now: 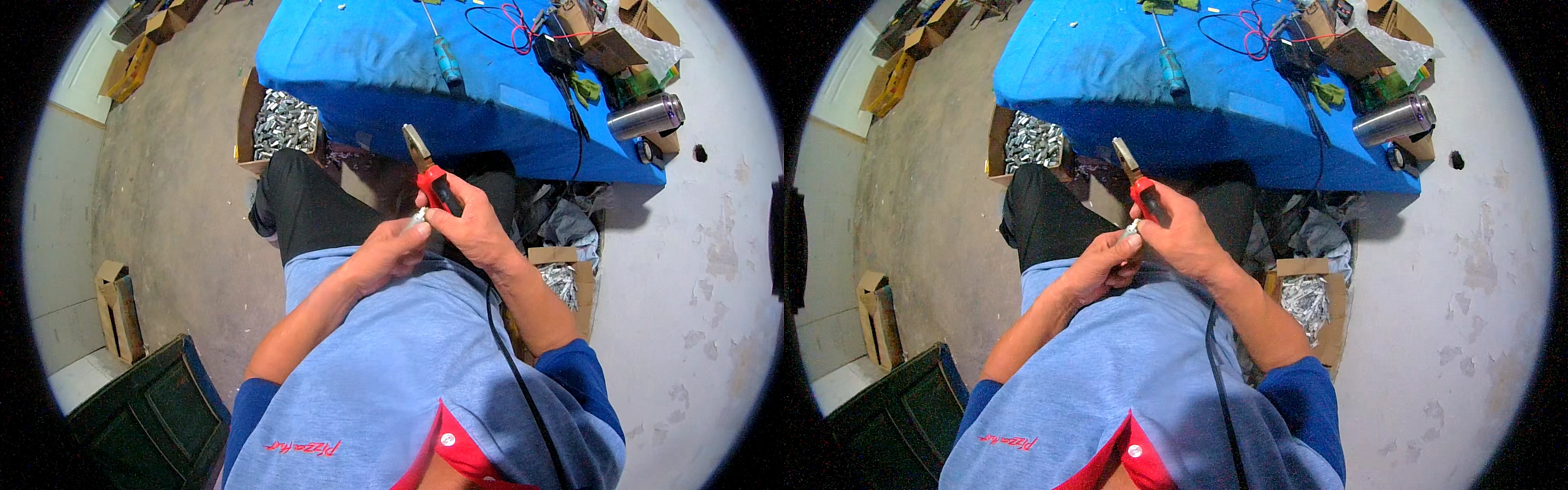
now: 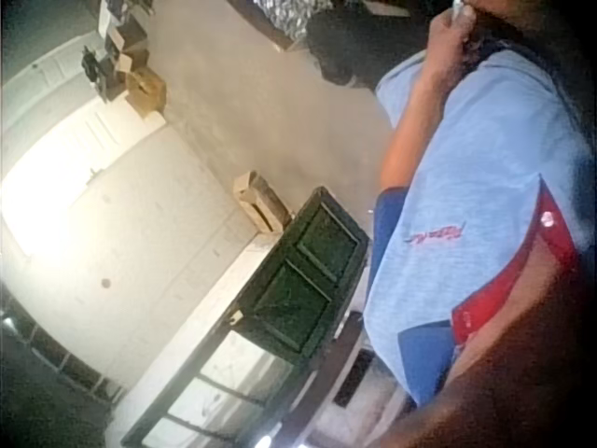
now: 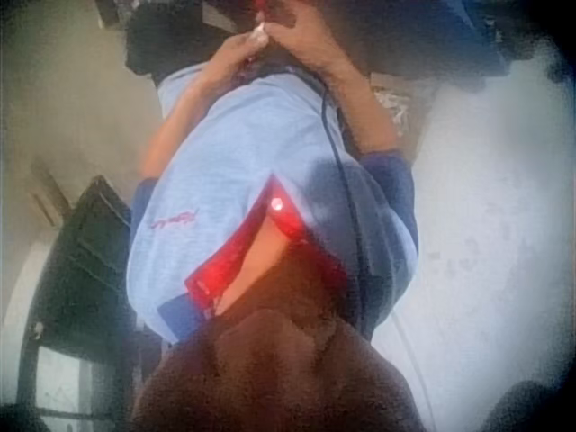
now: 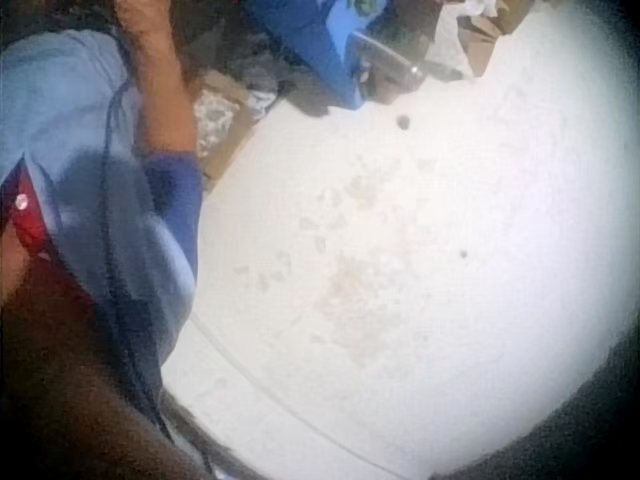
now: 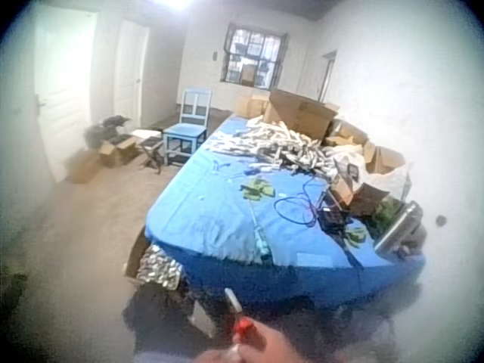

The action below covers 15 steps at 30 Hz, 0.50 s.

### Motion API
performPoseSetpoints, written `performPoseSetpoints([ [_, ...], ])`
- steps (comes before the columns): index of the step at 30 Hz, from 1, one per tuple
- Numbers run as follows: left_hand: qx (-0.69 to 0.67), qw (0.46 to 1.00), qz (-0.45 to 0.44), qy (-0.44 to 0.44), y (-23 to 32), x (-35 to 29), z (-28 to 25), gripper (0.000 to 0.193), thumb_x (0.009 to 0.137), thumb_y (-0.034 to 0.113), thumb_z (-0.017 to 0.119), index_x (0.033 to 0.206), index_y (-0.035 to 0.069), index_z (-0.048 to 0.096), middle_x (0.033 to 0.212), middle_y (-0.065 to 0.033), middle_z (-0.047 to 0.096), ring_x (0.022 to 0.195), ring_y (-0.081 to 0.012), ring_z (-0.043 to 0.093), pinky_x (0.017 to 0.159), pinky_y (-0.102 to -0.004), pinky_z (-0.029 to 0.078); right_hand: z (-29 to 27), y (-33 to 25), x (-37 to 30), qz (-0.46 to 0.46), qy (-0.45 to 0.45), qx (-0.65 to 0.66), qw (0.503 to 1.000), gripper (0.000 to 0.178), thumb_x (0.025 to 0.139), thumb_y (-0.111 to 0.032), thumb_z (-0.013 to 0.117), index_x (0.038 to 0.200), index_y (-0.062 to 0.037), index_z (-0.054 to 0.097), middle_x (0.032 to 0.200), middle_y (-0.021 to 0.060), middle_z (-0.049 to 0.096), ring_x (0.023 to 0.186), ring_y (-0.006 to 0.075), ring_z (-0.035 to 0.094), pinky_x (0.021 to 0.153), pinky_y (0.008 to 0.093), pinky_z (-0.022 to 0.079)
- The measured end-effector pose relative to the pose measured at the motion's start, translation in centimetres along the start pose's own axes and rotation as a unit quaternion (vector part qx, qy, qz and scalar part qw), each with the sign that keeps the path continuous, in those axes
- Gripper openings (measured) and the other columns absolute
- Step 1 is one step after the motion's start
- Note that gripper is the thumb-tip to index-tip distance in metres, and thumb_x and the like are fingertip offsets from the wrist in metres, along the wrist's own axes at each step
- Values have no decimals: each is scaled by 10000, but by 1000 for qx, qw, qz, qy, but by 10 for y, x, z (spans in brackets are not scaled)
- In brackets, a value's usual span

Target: The person picks up a metal component from a table, holds it by hand, and uses a screwdriver to tighten a screw on it. Then, they use pliers to bend a metal wire on the component.

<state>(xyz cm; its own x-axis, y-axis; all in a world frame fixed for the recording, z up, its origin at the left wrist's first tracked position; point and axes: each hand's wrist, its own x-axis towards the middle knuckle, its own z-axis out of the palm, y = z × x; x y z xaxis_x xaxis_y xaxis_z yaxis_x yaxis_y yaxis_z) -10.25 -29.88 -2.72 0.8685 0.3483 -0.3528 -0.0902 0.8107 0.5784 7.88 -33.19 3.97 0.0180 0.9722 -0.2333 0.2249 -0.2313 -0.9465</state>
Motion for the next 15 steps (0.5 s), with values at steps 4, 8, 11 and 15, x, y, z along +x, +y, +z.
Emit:
performPoseSetpoints([
  [4, -7, 999, 28, 17, 5, -3, 7, 350, 976, 437, 634, 927, 125, 483, 744, 43, 410, 602, -47, 361, 463, -192, 261, -9, 9, -7, 59, 0, 186, 981, 534, 774, -6, 538, 1307, 29, 534, 1158, 118, 643, 1048, 190, 628, 938, 314, 485],
  [8, -14, 998, 47, 28, -1, -4, -3, 363, 975, 442, 634, 911, 125, 469, 738, 37, 401, 607, -49, 363, 465, -193, 265, -27, 17, -23, 102, -27, 239, 965, 615, 715, -28, 502, 1326, 29, 519, 1236, 158, 637, 1091, 249, 648, 930, 310, 507],
  [11, -10, 998, 45, 35, 0, -5, -2, 378, 973, 449, 635, 896, 126, 455, 734, 35, 397, 607, -51, 359, 470, -195, 271, -39, 11, -36, 159, -80, 154, 972, 607, 707, -35, 515, 1312, 21, 532, 1218, 149, 647, 1023, 245, 672, 847, 302, 537],
  [15, 6, 999, 44, 20, 1, -4, -3, 389, 970, 457, 636, 887, 128, 447, 737, 35, 400, 604, -51, 355, 473, -194, 278, -45, 20, -50, 96, -152, -57, 982, 561, 791, -73, 545, 1338, 34, 482, 1157, 112, 652, 1040, 181, 640, 860, 315, 518],
])
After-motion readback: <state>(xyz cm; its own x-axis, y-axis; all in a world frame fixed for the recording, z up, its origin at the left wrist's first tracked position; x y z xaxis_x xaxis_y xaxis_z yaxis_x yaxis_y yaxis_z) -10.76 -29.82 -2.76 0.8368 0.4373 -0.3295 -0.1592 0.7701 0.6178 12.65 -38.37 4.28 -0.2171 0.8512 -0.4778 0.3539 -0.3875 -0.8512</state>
